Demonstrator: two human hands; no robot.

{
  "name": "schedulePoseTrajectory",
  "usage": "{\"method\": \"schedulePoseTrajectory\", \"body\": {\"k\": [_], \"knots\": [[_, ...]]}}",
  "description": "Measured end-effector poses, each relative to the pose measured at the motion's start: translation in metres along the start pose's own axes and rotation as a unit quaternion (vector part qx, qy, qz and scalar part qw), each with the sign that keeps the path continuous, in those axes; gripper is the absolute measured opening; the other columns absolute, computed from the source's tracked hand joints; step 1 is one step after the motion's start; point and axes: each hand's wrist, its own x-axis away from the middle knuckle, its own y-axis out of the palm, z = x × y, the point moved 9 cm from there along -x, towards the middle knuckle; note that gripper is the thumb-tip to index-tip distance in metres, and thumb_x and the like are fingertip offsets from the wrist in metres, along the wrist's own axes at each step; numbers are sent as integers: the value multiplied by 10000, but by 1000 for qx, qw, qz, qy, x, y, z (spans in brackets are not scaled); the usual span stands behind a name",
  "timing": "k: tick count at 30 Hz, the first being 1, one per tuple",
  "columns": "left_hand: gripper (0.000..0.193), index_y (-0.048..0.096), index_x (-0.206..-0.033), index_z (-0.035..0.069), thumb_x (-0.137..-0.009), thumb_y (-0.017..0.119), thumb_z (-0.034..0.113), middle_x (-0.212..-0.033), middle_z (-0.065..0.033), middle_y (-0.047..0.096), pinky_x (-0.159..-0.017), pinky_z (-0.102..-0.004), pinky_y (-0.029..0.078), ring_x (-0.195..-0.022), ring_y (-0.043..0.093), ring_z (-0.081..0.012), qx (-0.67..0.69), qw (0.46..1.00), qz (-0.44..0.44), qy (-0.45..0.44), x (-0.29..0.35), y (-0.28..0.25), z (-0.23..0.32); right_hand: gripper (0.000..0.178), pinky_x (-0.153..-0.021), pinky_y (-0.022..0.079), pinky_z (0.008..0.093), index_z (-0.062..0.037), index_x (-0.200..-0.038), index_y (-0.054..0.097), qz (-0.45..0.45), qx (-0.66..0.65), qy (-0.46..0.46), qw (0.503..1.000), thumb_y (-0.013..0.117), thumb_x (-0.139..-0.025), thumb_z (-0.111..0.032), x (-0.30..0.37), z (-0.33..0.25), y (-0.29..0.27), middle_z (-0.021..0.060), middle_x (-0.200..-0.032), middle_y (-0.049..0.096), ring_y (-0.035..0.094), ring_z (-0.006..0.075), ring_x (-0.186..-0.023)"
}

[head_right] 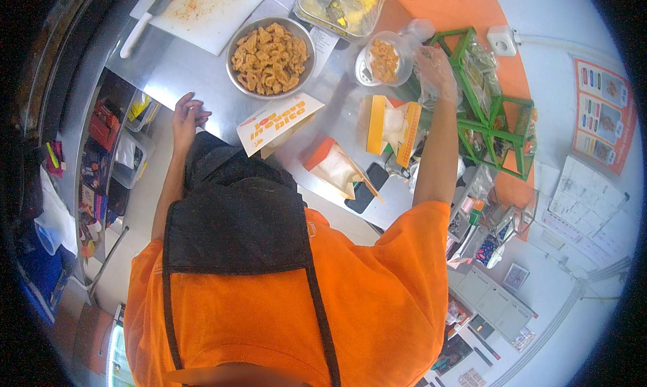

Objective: The person assembles food boxes by placing white cylindrical items and fried pieces into open cardboard containers, then adds scrambled eggs with a spoon. The person closes the boxes and places them into a plastic bag.

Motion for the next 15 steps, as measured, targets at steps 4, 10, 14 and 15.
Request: {"method": "schedulePoseTrajectory", "body": {"k": [4,10,14,15], "knots": [[406,387,-1371,38,-972,458,31,-1122,-63,568,-728,-258,533,-861,678,-185,-13,1000,2,12,2,1,-2,395,-750,535,358,45,-1115,644,-20,45,-44,998,632,-858,-254,-9,6,17,175,-928,696,672,243,-830],[414,390,-1366,33,-957,452,14,-1124,-76,568,-735,-257,526,-866,672,-183,-23,999,14,17,3,0,-1,343,-848,524,421,5,-1030,686,-1,192,-108,975,655,-798,-244,-33,15,61,232,-970,689,668,361,-918],[419,389,-1369,30,-955,455,13,-1119,-76,568,-727,-255,523,-852,670,-179,-27,999,16,28,2,0,0,358,-906,509,441,-43,-1044,696,33,284,-142,948,692,-757,-258,-36,15,81,210,-1030,688,649,380,-1004],[419,389,-1369,30,-956,456,13,-1118,-76,568,-722,-255,522,-848,669,-177,-26,999,15,30,2,1,-1,352,-907,509,439,-48,-1043,697,46,266,-126,954,692,-757,-252,-37,19,80,207,-1031,689,651,374,-1006]]}}
